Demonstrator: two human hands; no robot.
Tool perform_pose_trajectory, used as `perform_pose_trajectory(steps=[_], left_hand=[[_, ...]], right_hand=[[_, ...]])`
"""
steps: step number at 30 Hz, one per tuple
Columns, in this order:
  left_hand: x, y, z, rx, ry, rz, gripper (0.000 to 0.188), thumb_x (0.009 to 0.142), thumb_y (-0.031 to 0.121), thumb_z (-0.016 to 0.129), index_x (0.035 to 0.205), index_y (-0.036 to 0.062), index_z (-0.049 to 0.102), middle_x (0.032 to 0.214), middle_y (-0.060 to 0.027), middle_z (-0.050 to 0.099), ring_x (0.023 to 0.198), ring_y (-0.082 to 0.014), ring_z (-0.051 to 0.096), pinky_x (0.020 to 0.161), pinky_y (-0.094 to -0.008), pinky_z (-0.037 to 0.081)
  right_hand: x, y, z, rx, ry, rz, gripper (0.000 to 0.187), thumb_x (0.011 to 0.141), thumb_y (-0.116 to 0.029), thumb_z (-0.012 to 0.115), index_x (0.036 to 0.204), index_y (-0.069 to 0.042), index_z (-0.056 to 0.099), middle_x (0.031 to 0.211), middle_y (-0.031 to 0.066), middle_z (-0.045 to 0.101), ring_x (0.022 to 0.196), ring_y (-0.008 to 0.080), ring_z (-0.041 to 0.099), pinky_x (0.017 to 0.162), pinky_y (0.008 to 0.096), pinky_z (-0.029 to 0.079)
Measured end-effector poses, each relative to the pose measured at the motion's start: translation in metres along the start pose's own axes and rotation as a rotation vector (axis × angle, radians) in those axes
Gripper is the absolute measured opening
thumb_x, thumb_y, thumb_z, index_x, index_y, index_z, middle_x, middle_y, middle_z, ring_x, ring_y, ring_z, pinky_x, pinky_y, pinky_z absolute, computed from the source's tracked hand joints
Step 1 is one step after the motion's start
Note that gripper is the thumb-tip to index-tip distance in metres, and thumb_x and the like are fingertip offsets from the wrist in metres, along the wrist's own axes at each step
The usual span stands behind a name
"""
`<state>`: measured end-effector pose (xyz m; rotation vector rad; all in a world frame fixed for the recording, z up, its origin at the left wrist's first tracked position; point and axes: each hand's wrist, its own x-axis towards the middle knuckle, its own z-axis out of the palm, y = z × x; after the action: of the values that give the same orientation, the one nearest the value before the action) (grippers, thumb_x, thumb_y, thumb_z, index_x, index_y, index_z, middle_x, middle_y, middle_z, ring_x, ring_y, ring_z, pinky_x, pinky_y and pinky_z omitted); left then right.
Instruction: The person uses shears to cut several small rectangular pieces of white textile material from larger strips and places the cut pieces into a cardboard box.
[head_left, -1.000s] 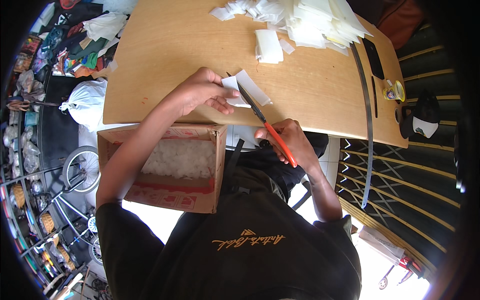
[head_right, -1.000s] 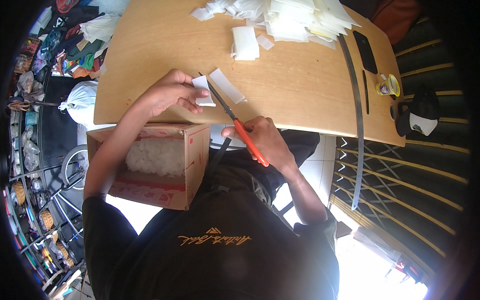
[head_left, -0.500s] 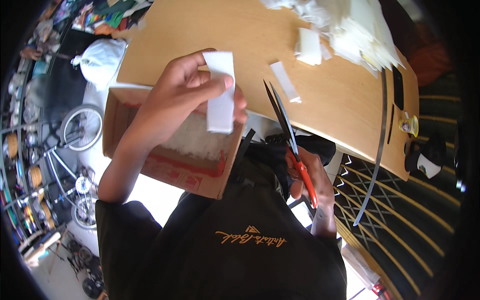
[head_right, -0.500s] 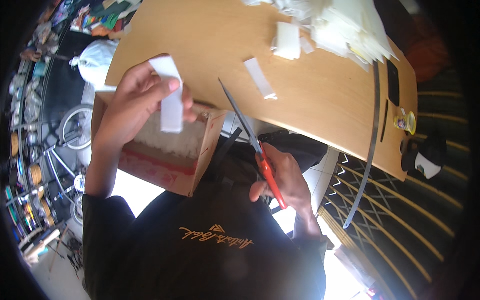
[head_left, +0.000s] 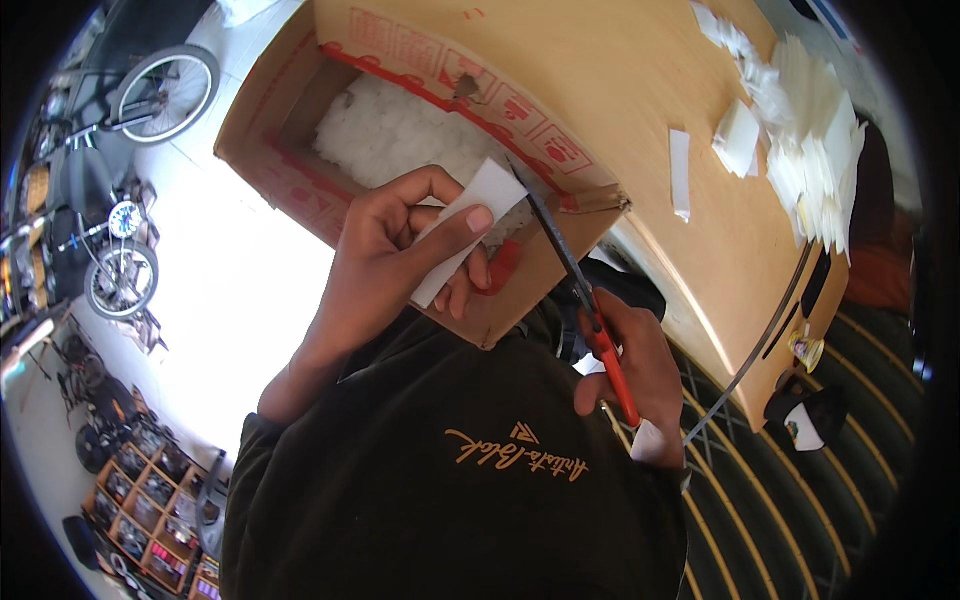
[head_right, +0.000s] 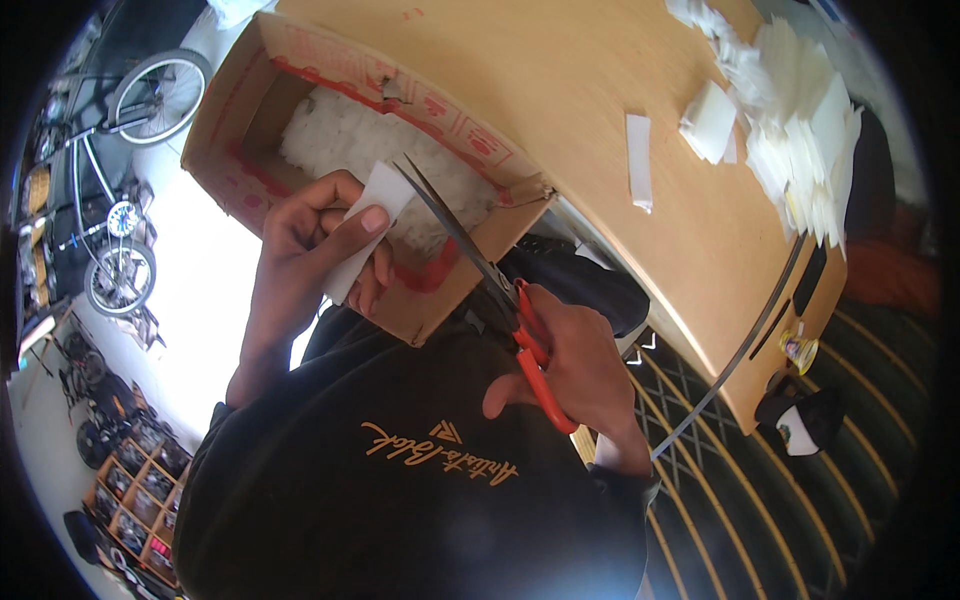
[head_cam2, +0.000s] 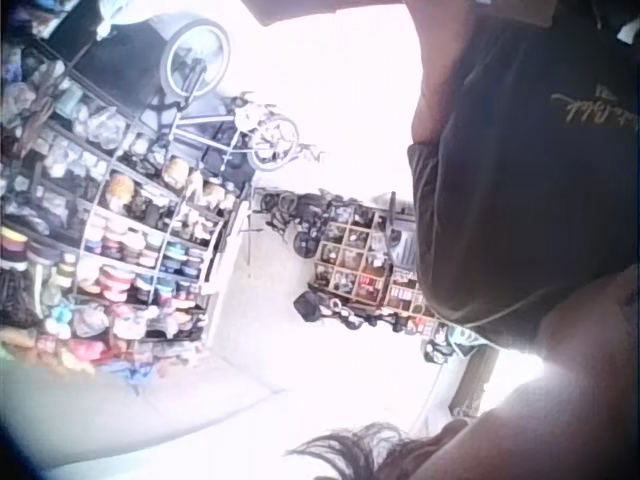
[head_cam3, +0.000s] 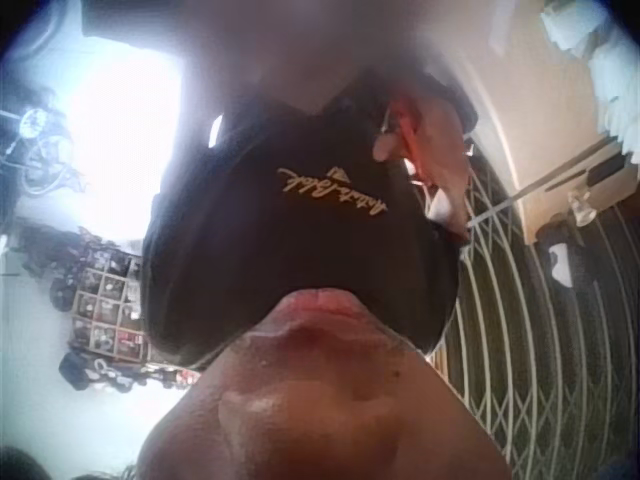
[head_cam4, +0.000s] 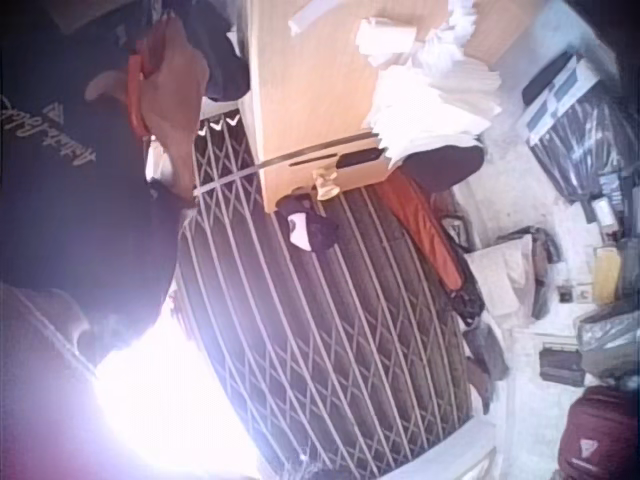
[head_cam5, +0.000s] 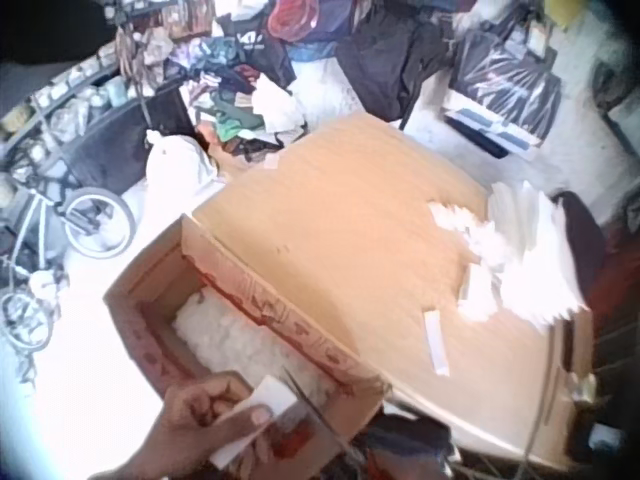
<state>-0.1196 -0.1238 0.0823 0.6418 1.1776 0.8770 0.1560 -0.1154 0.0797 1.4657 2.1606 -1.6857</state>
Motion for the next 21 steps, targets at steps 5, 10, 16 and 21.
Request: perform_pose_trajectory(steps=[5,10,16,21], left_hand=[[-0.003,-0.011,-0.002,-0.088,0.047,-0.003,0.02,0.097,0.02,0.063,0.096,0.0003,0.058,0.065,-0.0068,0.066,0.045,-0.009,0.057,0.044,-0.0211,0.04],[-0.005,-0.012,-0.001,-0.109,0.041,-0.008,0.018,0.096,0.017,0.064,0.096,-0.0001,0.059,0.063,-0.0066,0.065,0.043,-0.0083,0.055,0.042,-0.0206,0.039],[-0.006,-0.011,0.005,-0.02,0.006,-0.02,0.017,0.095,0.015,0.065,0.096,-0.0011,0.06,0.061,-0.0066,0.065,0.043,-0.0084,0.055,0.042,-0.0213,0.039],[-0.008,-0.007,0.009,0.043,0.047,-0.055,0.016,0.094,0.015,0.066,0.096,-0.0007,0.061,0.06,-0.0061,0.064,0.043,-0.0095,0.056,0.042,-0.0217,0.039]], right_hand=[[0.001,-0.01,-0.004,-0.01,-0.066,0.001,0.086,0.037,-0.053,0.095,0.094,-0.003,0.054,0.062,0.0101,0.051,0.059,0.0388,0.051,0.055,0.0396,0.041],[0.006,-0.018,-0.004,-0.097,-0.044,-0.103,0.085,0.039,-0.056,0.094,0.093,-0.003,0.055,0.064,0.0105,0.055,0.061,0.039,0.057,0.055,0.0407,0.043],[0.007,-0.026,-0.009,-0.167,-0.009,-0.058,0.075,0.046,-0.053,0.093,0.089,-0.003,0.058,0.06,0.01,0.055,0.059,0.0382,0.059,0.054,0.0403,0.044],[0.007,-0.023,-0.008,-0.113,0.039,-0.054,0.051,0.051,-0.025,0.091,0.08,-0.001,0.057,0.052,0.0098,0.048,0.049,0.0279,0.045,0.05,0.0359,0.038]])
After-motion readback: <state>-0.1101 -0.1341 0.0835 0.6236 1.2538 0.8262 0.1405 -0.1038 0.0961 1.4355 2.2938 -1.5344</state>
